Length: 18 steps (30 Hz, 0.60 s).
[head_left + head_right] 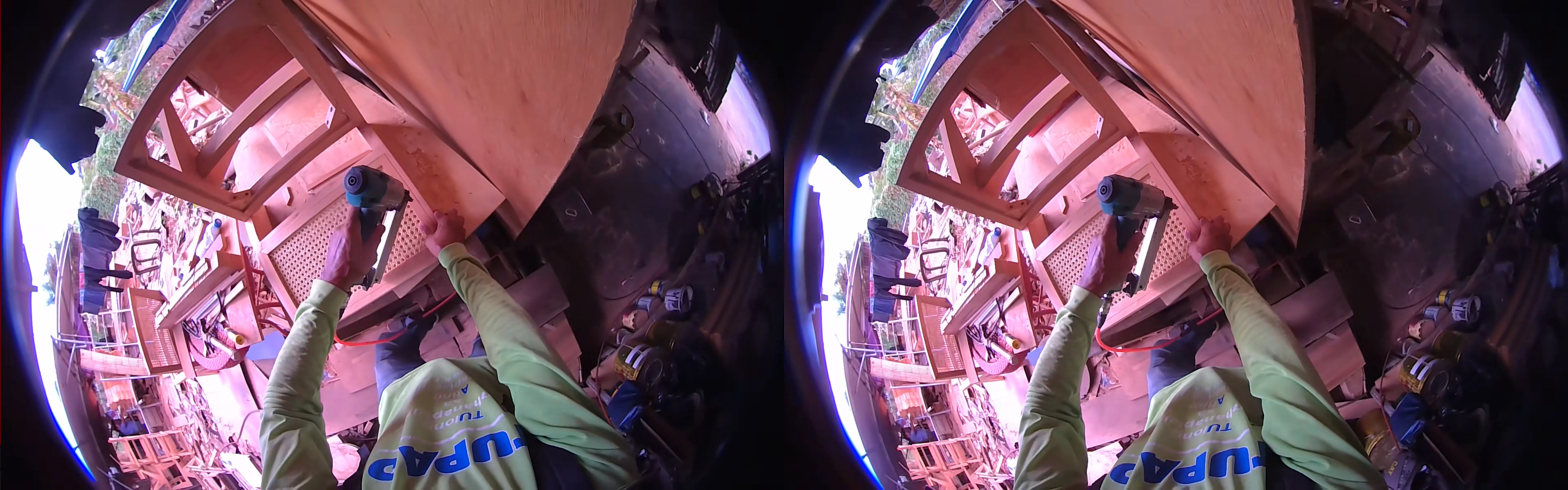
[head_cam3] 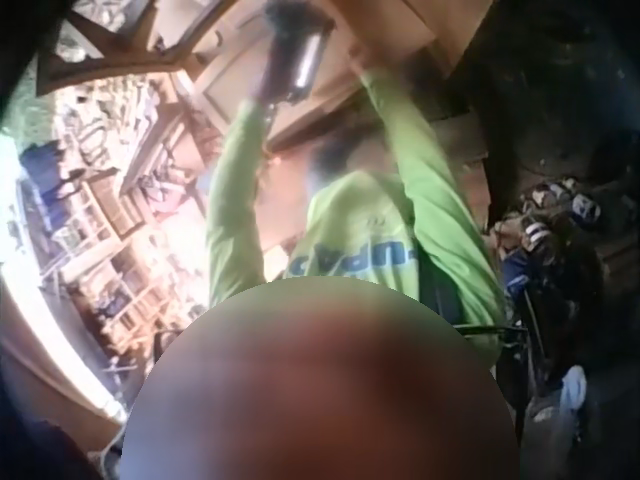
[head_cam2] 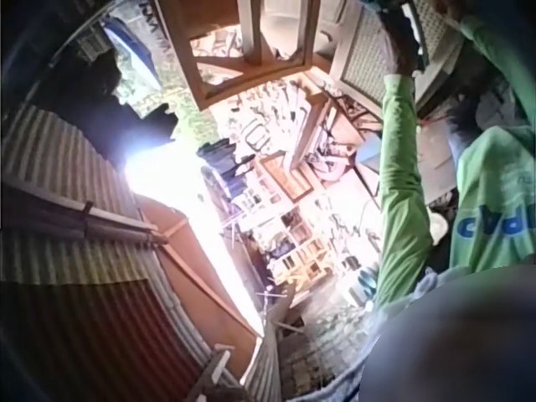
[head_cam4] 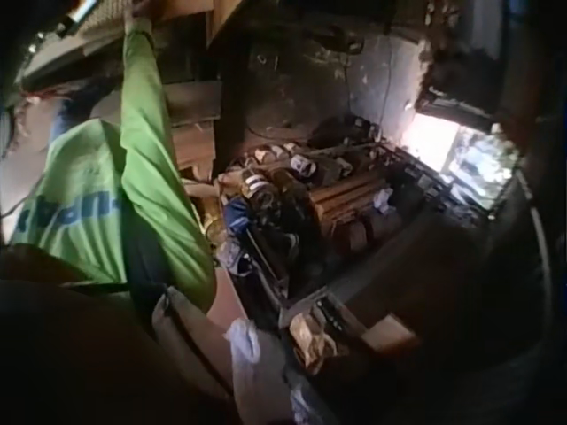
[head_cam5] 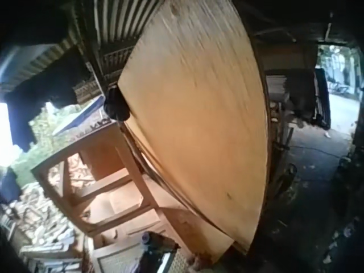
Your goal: Secure caning material to a wooden chair frame using a pneumatic stapler.
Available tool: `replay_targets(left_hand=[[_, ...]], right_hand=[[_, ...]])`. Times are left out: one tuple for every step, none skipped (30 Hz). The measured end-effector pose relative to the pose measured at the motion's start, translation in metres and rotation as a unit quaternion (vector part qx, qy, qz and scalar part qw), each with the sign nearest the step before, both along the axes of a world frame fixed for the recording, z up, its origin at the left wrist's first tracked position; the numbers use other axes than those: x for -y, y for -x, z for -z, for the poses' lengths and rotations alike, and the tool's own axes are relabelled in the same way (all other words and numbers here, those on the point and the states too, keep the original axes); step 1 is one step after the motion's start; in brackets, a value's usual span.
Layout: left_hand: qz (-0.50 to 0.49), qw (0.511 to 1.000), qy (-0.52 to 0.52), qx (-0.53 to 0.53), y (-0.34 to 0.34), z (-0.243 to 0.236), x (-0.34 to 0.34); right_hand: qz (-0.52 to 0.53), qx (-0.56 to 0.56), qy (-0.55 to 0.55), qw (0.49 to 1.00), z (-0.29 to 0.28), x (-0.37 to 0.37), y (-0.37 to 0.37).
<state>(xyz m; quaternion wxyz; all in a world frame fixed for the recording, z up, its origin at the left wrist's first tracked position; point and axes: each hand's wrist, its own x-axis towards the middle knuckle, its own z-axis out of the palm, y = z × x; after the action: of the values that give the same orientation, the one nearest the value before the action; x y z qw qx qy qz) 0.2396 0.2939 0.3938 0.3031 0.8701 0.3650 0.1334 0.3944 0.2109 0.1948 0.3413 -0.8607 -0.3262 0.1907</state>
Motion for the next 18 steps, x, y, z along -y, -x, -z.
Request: replay_targets(left_hand=[[-0.001,1.000,0.000,0.001,-0.001,0.001,0.000],[-0.001,1.000,-0.007,0.004,-0.002,0.004,-0.001],[-0.001,1.000,-0.013,0.006,-0.002,0.004,-0.001],[-0.003,1.000,-0.012,0.006,-0.003,0.005,-0.001],[-0.002,1.000,-0.008,0.008,-0.003,0.005,-0.001],[-0.001,1.000,-0.005,0.011,-0.003,0.004,-0.001],[-0.003,1.000,-0.006,0.011,-0.002,0.004,-0.002],[0.000,1.000,-0.011,0.005,-0.001,0.003,-0.002],[0.004,1.000,-0.015,-0.001,-0.002,0.003,-0.002],[0.004,1.000,-0.014,-0.002,-0.004,0.003,-0.002],[0.007,1.000,-0.007,-0.014,-0.006,0.002,-0.003],[0.011,1.000,-0.001,-0.026,-0.009,0.001,-0.003],[0.010,1.000,0.000,-0.026,-0.011,0.002,-0.004],[0.014,0.998,-0.018,-0.053,-0.012,0.004,-0.005],[0.019,0.996,-0.036,-0.080,-0.015,0.003,-0.005],[0.018,0.996,-0.035,-0.081,-0.018,0.003,-0.005],[0.024,0.995,-0.045,-0.086,-0.020,0.002,-0.005],[0.029,0.994,-0.055,-0.091,-0.021,0.001,-0.005]], right_hand=[[0.005,0.006,0.006,1.000,0.001,0.000,0.000],[0.004,0.006,0.006,1.000,0.002,0.000,-0.001],[0.004,0.007,0.007,1.000,0.003,0.000,0.000],[0.004,0.008,0.007,1.000,0.004,0.000,0.000],[0.002,0.008,0.008,1.000,0.005,0.000,0.001],[0.000,0.009,0.018,1.000,0.003,-0.001,0.001],[-0.003,0.010,0.027,1.000,0.002,-0.001,0.001],[-0.004,0.009,0.027,1.000,0.001,-0.002,0.001],[-0.010,-0.001,0.026,1.000,0.001,-0.001,-0.001],[-0.015,-0.012,0.026,0.999,0.001,-0.001,-0.001],[-0.016,-0.013,0.027,0.999,0.001,-0.001,-0.001],[-0.013,-0.006,0.021,1.000,0.002,-0.001,-0.001],[-0.010,0.000,0.014,1.000,0.004,-0.001,-0.001],[-0.010,-0.001,0.015,1.000,0.006,0.000,-0.001],[-0.008,-0.001,0.005,1.000,0.007,0.001,-0.001],[-0.006,-0.001,-0.004,1.000,0.007,0.002,0.000],[-0.006,-0.003,-0.003,1.000,0.008,0.002,-0.001],[-0.010,0.007,0.001,1.000,0.007,0.001,-0.001]])
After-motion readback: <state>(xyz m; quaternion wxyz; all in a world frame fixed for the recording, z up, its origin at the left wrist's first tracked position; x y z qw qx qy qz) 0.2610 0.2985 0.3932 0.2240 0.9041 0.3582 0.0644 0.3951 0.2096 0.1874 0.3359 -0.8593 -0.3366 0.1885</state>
